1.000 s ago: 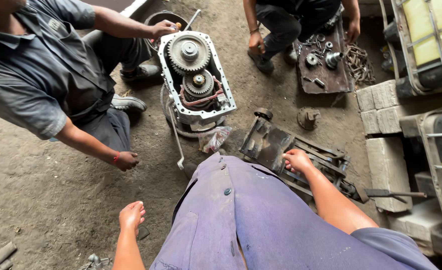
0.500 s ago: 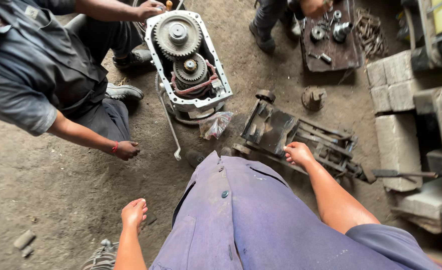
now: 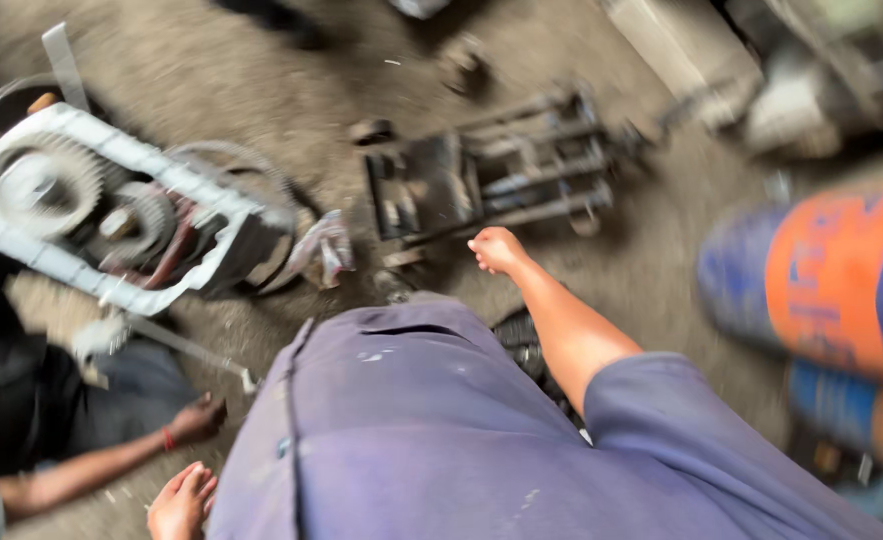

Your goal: The person collaborates with others to reassemble a gearbox, positioning gears within the housing, inserting a metal bracket, and then retrieving grease from a bucket by hand.

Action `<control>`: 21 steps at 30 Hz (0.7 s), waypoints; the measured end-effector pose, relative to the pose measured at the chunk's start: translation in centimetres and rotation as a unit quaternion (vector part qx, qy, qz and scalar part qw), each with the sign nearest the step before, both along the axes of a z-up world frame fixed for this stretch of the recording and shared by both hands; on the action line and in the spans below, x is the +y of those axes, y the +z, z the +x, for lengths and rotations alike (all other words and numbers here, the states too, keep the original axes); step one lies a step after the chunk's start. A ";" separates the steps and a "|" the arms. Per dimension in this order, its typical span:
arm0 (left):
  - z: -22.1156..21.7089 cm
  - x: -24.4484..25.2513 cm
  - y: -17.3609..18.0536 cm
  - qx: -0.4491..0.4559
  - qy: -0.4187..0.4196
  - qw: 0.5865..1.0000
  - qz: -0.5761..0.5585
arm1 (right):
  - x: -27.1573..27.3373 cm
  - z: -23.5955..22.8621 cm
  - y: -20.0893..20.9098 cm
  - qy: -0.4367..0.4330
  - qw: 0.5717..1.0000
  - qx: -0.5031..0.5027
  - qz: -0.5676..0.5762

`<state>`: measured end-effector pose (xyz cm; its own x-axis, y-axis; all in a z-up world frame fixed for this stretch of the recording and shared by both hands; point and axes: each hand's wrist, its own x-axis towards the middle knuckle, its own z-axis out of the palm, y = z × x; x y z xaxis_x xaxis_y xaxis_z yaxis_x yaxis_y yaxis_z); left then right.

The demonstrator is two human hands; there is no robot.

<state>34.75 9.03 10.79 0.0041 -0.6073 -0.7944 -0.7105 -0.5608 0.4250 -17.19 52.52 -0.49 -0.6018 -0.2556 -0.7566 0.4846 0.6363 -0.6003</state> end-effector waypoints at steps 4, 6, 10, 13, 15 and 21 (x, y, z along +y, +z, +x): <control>-7.7 -2.9 0.5 -0.031 -0.125 0.992 -0.003 | 7.0 3.3 -2.6 -0.122 0.992 -0.026 0.022; -11.7 -3.9 0.4 -0.043 -0.185 0.982 -0.005 | 10.6 5.8 -4.3 -0.167 0.985 -0.029 0.023; -18.7 -4.0 1.1 -0.052 -0.274 0.960 -0.009 | 17.7 11.7 -6.4 -0.258 0.963 -0.054 0.061; -24.2 -3.8 1.1 -0.049 -0.331 0.942 -0.015 | 20.3 15.8 -6.7 -0.276 0.951 -0.087 0.107; -28.7 -2.8 1.1 -0.043 -0.370 0.928 -0.017 | 21.2 17.6 -6.7 -0.297 0.942 -0.108 0.116; -41.7 3.7 1.8 -0.032 -0.444 0.895 -0.024 | 19.6 19.7 -6.1 -0.415 0.898 -0.124 0.075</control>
<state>-6.98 12.75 12.56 -0.4534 -0.4264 -0.7827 -0.8905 0.2553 0.3767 2.55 72.09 -6.60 -0.3459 0.3188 -0.8824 0.9365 0.0594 -0.3457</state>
